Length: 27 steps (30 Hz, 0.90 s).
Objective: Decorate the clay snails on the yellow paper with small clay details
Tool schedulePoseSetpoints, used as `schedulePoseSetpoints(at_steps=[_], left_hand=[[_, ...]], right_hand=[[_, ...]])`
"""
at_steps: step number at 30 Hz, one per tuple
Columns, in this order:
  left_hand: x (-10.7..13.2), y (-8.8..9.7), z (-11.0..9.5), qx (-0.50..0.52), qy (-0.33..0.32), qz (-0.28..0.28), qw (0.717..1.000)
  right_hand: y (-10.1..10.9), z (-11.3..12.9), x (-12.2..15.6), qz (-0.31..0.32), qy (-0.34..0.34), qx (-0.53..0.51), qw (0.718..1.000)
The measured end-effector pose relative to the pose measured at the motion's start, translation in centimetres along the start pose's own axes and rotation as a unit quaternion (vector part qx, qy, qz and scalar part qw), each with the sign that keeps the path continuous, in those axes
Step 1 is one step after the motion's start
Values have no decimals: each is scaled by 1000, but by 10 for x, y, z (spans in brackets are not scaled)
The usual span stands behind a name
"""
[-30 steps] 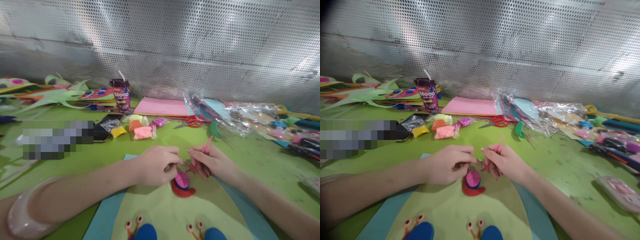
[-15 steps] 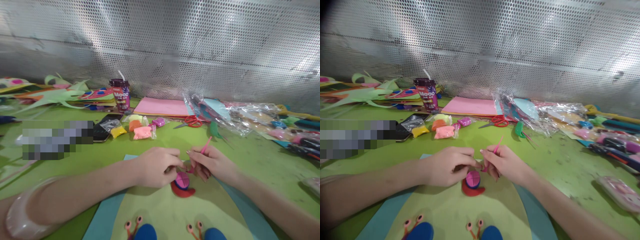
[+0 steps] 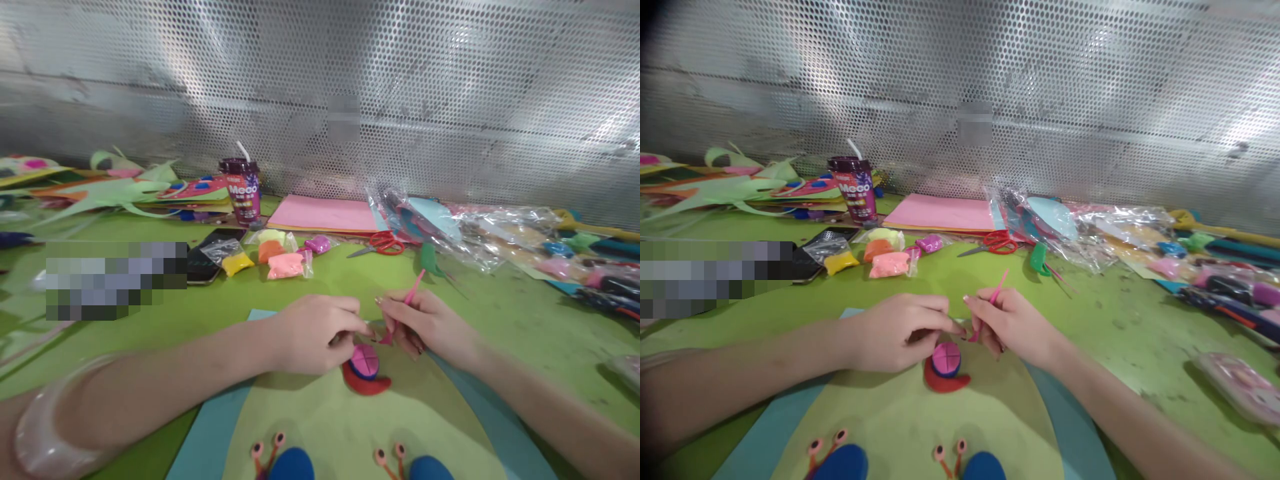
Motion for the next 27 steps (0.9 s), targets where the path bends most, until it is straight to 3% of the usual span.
schedulePoseSetpoints(at_steps=[14, 19, 22, 24, 27], left_hand=[[1, 0, 0, 0, 6, 2, 1000], [0, 1, 0, 6, 6, -5, 1000], [0, 0, 0, 3, 5, 2, 1000], [0, 0, 0, 0, 2, 3, 1000], [0, -1, 0, -13, 1, 9, 1000]], right_hand=[[3, 8, 2, -10, 36, 18, 999], [3, 15, 10, 66, 36, 23, 997], [3, 22, 24, 110, 47, 98, 988], [9, 33, 32, 83, 93, 204, 971], [21, 62, 45, -40, 215, 351, 910]])
Point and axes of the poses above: each hand's wrist, its own x-axis away from the middle knuckle, its own y-axis out of the back of the hand, z = x × y, the point moved 10 cm from there along -x, towards the middle knuckle, and after that the axes turned 10 degrees about -z, right-handed, at the moved point
